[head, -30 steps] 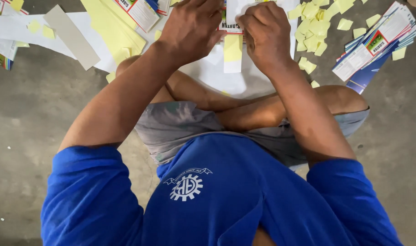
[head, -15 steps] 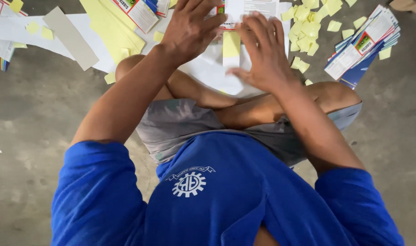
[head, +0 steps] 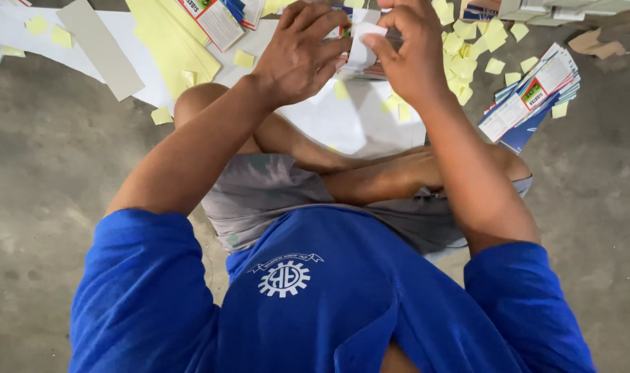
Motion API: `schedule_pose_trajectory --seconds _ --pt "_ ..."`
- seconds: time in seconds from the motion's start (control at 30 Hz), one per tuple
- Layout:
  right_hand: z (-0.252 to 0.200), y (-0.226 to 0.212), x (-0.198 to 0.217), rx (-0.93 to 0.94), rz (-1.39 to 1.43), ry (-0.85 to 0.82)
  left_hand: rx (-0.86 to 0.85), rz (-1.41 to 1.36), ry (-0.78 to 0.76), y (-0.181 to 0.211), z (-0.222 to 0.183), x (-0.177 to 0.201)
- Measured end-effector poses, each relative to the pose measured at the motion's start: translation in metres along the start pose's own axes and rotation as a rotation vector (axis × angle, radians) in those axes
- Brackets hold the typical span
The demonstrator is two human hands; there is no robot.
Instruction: Sorting and aligning printed paper labels while sitting on the floor.
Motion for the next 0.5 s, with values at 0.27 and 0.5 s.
schedule_pose_trajectory --seconds 0.27,0.5 --pt "0.008 0.033 -0.016 -0.059 0.095 -0.072 0.014 -0.042 0.020 -0.002 0.001 -0.001" --pt "0.009 0.024 -0.018 -0.207 0.090 -0.079 0.033 -0.075 0.014 -0.005 -0.004 -0.006"
Point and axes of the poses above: each hand's wrist, its own z-axis towards the middle knuckle, its own x-axis out of the back of the hand, y = z × x, the point moved 1 cm from there along z, towards the middle knuckle, and after that the axes turned 7 degrees about -y, right-handed, at the moved point
